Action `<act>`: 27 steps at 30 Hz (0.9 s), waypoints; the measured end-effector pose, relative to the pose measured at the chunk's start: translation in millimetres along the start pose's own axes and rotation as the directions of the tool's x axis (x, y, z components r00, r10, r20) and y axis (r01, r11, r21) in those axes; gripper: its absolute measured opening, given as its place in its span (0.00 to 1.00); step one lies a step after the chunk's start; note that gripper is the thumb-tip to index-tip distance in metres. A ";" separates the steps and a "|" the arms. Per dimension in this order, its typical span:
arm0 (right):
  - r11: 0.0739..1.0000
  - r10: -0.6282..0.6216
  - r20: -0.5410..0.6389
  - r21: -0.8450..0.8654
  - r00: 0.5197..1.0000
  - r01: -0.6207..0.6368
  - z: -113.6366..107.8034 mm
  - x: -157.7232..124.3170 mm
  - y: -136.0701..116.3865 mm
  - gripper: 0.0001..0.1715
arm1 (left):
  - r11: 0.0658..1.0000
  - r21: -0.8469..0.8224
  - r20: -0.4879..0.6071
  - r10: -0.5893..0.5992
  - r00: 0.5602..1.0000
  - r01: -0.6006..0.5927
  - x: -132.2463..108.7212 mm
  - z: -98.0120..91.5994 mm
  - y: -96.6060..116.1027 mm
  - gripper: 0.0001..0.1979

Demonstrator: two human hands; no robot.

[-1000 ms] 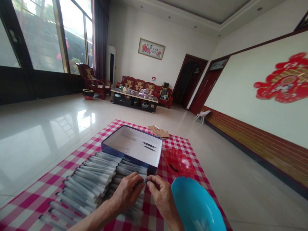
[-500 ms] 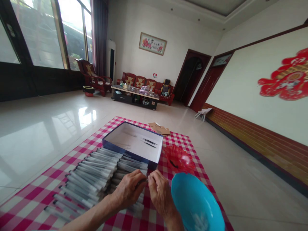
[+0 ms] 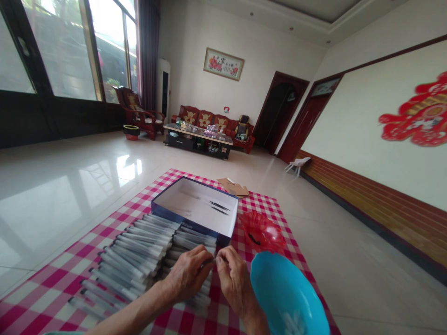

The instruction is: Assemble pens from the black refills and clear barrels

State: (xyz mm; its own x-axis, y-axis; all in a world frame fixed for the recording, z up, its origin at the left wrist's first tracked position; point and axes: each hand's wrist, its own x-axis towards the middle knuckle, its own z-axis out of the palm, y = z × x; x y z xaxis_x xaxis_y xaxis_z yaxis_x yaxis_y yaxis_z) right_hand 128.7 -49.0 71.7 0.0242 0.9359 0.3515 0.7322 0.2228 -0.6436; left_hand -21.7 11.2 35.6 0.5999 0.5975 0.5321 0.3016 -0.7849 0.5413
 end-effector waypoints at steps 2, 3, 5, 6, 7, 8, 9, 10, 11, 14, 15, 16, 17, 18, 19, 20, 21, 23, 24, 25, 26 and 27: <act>1.000 0.009 -0.023 -0.028 1.000 -0.009 5.5 0.4 5.3 0.15 | 1.000 0.002 0.005 0.002 1.000 -0.002 -0.4 0.1 1.1 0.07; 0.999 0.015 -0.043 -0.050 0.999 -0.017 8.9 0.4 8.3 0.17 | 1.000 0.001 0.009 0.004 1.000 -0.004 -0.6 0.1 1.6 0.07; 0.995 0.026 -0.093 -0.091 0.995 -0.034 14.6 0.1 12.8 0.21 | 1.000 -0.006 0.016 0.007 1.000 -0.007 -0.7 0.3 2.2 0.08; 0.994 0.034 -0.112 -0.102 0.993 -0.046 16.1 -0.2 13.7 0.22 | 1.000 -0.011 0.018 0.008 1.000 -0.008 -0.7 0.5 2.2 0.08; 0.993 0.043 -0.121 -0.100 0.992 -0.055 16.4 -0.6 13.4 0.23 | 1.000 -0.017 0.018 0.009 1.000 -0.009 -0.7 0.7 2.0 0.07; 0.994 0.050 -0.112 -0.086 0.992 -0.060 15.3 -0.9 12.0 0.23 | 1.000 -0.022 0.016 0.008 1.000 -0.008 -0.7 1.0 1.6 0.07; 0.996 0.055 -0.093 -0.062 0.994 -0.061 13.0 -1.2 9.6 0.22 | 1.000 -0.026 0.012 0.010 1.000 -0.009 -0.7 1.3 1.2 0.07; 0.998 0.055 -0.067 -0.035 0.996 -0.058 9.8 -1.4 6.7 0.20 | 1.000 -0.028 0.007 0.011 1.000 -0.010 -0.8 1.7 0.7 0.08; 0.999 0.049 -0.037 -0.010 0.998 -0.049 6.2 -1.5 3.7 0.17 | 0.999 -0.030 0.002 0.011 1.000 -0.011 -0.9 2.1 0.2 0.08; 1.000 0.006 0.020 0.025 1.000 -0.007 -2.3 -1.3 -1.7 0.11 | 0.999 -0.033 -0.005 0.010 1.000 -0.010 -1.3 3.1 -0.5 0.08; 1.000 -0.007 0.029 0.026 1.000 0.006 -3.1 -1.3 -1.6 0.11 | 0.999 -0.032 -0.006 0.010 1.000 -0.010 -1.4 3.3 -0.5 0.08; 1.000 -0.016 0.035 0.023 0.999 0.015 -2.5 -1.2 -0.5 0.12 | 1.000 -0.028 -0.005 0.010 1.000 -0.010 -1.5 3.4 -0.3 0.08; 1.000 -0.019 0.036 0.018 0.999 0.018 -0.7 -1.2 1.3 0.13 | 1.000 -0.024 -0.005 0.011 1.000 -0.011 -1.6 3.4 0.0 0.08; 1.000 -0.015 0.028 0.006 1.000 0.014 1.9 -1.3 3.7 0.14 | 1.000 -0.019 -0.003 0.010 1.000 -0.010 -1.7 3.3 0.4 0.08; 1.000 -0.004 0.010 -0.011 1.000 0.004 5.1 -1.4 6.1 0.16 | 1.000 -0.015 0.000 0.009 1.000 -0.009 -1.7 3.2 0.7 0.07; 0.999 0.012 -0.018 -0.031 1.000 -0.012 8.2 -1.5 8.4 0.18 | 1.000 -0.013 0.004 0.007 1.000 -0.007 -1.8 3.0 1.0 0.07; 0.998 0.028 -0.048 -0.047 0.998 -0.031 10.8 -1.7 10.2 0.20 | 1.000 -0.013 0.007 0.005 1.000 -0.005 -1.8 2.8 1.2 0.07; 0.997 0.053 -0.086 -0.052 0.995 -0.058 12.8 -2.0 11.7 0.22 | 1.000 -0.018 0.009 0.005 1.000 -0.004 -1.9 2.4 1.3 0.08; 0.997 0.056 -0.085 -0.043 0.995 -0.060 11.9 -2.1 11.4 0.22 | 1.000 -0.020 0.008 0.006 1.000 -0.006 -2.0 2.3 1.1 0.08; 0.998 0.053 -0.072 -0.029 0.996 -0.056 9.9 -2.2 10.5 0.21 | 1.000 -0.021 0.007 0.008 1.000 -0.007 -1.9 2.2 1.0 0.08; 0.999 0.046 -0.052 -0.016 0.998 -0.047 7.0 -2.2 9.1 0.19 | 1.000 -0.021 0.008 0.008 1.000 -0.007 -1.9 2.1 0.8 0.08; 0.999 0.036 -0.031 -0.007 0.999 -0.036 3.7 -2.3 7.6 0.16 | 1.000 -0.019 0.011 0.006 1.000 -0.006 -1.8 2.1 0.7 0.08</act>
State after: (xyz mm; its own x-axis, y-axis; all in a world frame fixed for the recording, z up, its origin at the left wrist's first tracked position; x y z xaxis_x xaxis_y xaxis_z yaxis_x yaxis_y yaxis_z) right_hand 131.7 -48.5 63.5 0.0715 0.9345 0.3487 0.7359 0.1866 -0.6509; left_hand -21.0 9.3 33.6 0.6095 0.5911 0.5283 0.2839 -0.7850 0.5507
